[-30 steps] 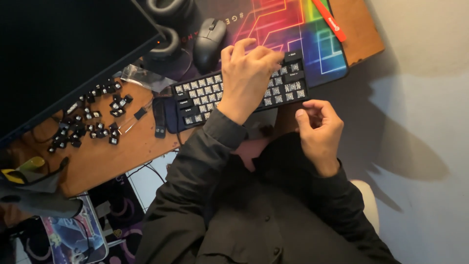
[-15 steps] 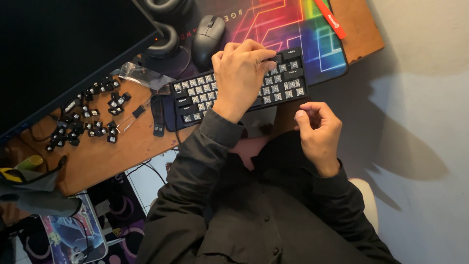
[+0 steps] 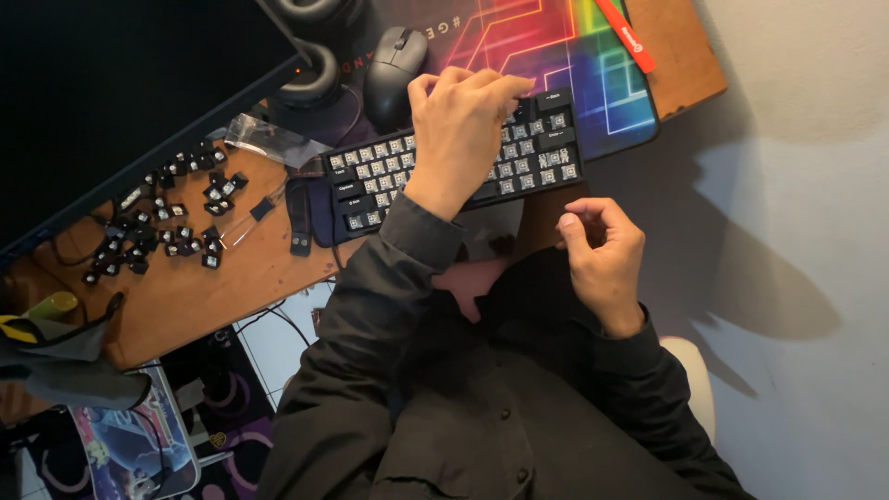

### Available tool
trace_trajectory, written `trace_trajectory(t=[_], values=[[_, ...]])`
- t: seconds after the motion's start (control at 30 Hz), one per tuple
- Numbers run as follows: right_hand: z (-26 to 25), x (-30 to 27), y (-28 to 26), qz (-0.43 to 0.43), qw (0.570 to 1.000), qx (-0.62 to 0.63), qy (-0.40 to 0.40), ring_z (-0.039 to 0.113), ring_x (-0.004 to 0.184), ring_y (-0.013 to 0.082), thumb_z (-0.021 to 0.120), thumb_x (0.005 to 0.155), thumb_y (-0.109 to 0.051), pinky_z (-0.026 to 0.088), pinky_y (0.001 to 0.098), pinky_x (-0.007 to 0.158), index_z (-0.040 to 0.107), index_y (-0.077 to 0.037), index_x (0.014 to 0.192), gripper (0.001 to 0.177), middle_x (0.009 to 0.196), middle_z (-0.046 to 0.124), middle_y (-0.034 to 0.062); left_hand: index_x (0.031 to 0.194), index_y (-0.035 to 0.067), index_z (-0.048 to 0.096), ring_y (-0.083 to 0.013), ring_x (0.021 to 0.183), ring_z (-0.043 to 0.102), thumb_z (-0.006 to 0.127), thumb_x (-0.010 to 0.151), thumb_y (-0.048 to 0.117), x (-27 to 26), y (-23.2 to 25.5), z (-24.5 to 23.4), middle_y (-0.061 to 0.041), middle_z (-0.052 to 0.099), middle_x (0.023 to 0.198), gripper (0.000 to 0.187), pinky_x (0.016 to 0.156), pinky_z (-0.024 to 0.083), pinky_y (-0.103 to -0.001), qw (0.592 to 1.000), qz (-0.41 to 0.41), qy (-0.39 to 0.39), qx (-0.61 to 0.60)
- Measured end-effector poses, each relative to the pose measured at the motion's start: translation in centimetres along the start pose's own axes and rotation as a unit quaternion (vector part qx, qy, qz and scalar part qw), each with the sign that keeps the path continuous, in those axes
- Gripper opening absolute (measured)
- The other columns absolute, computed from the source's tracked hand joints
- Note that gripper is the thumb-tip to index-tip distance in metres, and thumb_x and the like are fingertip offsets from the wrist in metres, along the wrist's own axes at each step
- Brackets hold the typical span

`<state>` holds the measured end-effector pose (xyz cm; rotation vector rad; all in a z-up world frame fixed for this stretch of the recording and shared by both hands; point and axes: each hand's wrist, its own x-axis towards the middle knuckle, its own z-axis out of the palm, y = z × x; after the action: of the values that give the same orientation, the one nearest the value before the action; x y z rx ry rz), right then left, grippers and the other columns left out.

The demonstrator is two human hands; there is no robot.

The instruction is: The person assembles a mechanical keyboard by inserting keycaps into the keyboard base one at a time. They pick up keycaps from a pile on the desk, align them with the switches, and press them into place. The process is repeated for multiple keys across the keyboard.

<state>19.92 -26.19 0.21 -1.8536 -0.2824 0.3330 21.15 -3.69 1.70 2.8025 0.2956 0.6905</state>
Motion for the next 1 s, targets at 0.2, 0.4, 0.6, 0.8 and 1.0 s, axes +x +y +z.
trace_trajectory(t=[0.2, 0.4, 0.6, 0.8, 1.0], values=[[-0.2, 0.0, 0.0, 0.001, 1.000, -0.004, -0.005, 0.068, 0.074, 0.0137, 0.064, 0.099, -0.008, 0.063, 0.0260, 0.067, 0.068, -0.004, 0.101, 0.006, 0.083, 0.070, 0.0074, 0.094, 0.029, 0.075, -0.0209, 0.085, 0.066, 0.071, 0.094, 0.017, -0.4, 0.8, -0.4, 0.011, 0.074, 0.091, 0.012, 0.082, 0.037, -0.044, 0.999, -0.023, 0.047, -0.017], [0.0, 0.0, 0.1, 0.004, 1.000, -0.014, -0.007, 0.067, 0.071, 0.0130, 0.065, 0.098, -0.008, 0.063, 0.0250, 0.068, 0.068, -0.005, 0.100, 0.005, 0.081, 0.068, 0.0052, 0.097, 0.018, 0.079, -0.0253, 0.088, 0.065, 0.073, 0.090, 0.051, -0.9, 2.5, -0.3, 0.004, 0.068, 0.099, 0.034, 0.081, 0.042, -0.048, 0.996, -0.093, 0.003, -0.014], [0.0, -0.1, -0.1, 0.008, 1.000, -0.003, -0.006, 0.068, 0.068, 0.0140, 0.066, 0.097, -0.008, 0.059, 0.0245, 0.067, 0.068, -0.006, 0.099, 0.004, 0.081, 0.069, 0.0051, 0.107, 0.024, 0.072, -0.0230, 0.096, 0.067, 0.079, 0.090, 0.020, -0.8, 4.0, 0.2, 0.006, 0.073, 0.102, 0.019, 0.091, 0.041, -0.045, 0.994, -0.092, 0.062, -0.018], [-0.5, -0.1, -0.1, 0.004, 1.000, -0.029, -0.004, 0.069, 0.067, 0.0133, 0.066, 0.098, -0.009, 0.056, 0.0250, 0.070, 0.068, -0.007, 0.099, 0.003, 0.079, 0.069, 0.0043, 0.097, 0.023, 0.073, -0.0241, 0.095, 0.065, 0.079, 0.090, 0.014, -0.8, 3.9, 1.1, 0.005, 0.071, 0.094, 0.012, 0.092, 0.037, -0.048, 0.996, 0.032, 0.076, -0.026], [-0.5, 0.3, -0.5, -0.012, 1.000, -0.027, 0.002, 0.064, 0.072, 0.0107, 0.065, 0.097, -0.006, 0.053, 0.0241, 0.072, 0.069, -0.007, 0.097, 0.004, 0.082, 0.070, 0.0025, 0.078, 0.026, 0.076, -0.0259, 0.099, 0.056, 0.084, 0.083, 0.032, 0.6, 4.1, 1.5, 0.012, 0.070, 0.080, 0.011, 0.088, 0.036, -0.052, 0.994, 0.053, 0.092, -0.007]])
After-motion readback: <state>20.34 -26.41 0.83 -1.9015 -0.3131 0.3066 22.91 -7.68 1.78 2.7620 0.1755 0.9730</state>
